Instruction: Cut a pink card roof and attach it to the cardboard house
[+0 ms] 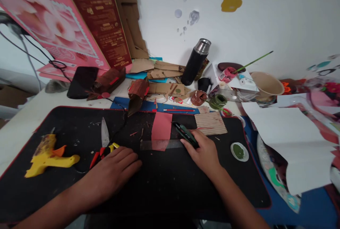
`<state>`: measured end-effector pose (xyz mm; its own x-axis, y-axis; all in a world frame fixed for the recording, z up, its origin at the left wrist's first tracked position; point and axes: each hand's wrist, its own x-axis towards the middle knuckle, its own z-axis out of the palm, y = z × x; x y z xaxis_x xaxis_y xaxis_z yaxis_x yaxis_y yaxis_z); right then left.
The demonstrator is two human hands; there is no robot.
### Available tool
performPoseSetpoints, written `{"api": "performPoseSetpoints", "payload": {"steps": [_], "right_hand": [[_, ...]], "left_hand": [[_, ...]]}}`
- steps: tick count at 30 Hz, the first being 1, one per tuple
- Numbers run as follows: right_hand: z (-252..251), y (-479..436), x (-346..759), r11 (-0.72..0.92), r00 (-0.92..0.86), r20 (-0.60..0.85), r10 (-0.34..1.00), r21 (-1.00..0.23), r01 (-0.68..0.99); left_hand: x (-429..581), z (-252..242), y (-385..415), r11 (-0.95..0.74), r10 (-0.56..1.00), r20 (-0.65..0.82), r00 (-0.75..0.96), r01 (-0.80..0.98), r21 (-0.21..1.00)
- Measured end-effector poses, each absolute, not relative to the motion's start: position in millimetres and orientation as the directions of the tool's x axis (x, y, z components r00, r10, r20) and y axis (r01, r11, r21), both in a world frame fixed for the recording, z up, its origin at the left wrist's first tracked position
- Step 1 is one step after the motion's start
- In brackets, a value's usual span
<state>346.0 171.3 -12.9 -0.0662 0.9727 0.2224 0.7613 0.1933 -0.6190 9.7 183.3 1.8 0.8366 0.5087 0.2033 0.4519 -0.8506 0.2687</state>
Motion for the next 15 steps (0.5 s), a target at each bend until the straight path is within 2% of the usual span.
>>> {"api": "performPoseSetpoints", "payload": {"steps": [5,11,15], "right_hand": [[-15,171,347,0.145,-0.016,0.205,0.979,-0.636,0.758],[-15,168,346,0.132,0.021,0.225,0.974,-0.645,0.753],[-12,167,346,0.126,0.034,0.227,0.973,-0.655,0.745]], "left_hand": [[26,0,176,-0.839,0.544,0.323,0.774,0.513,0.183],[52,-8,180,-0.834,0.550,0.307,0.777,0.532,0.145],[54,-11,181,-0.837,0.537,0.297,0.789,0.541,0.076]]}}
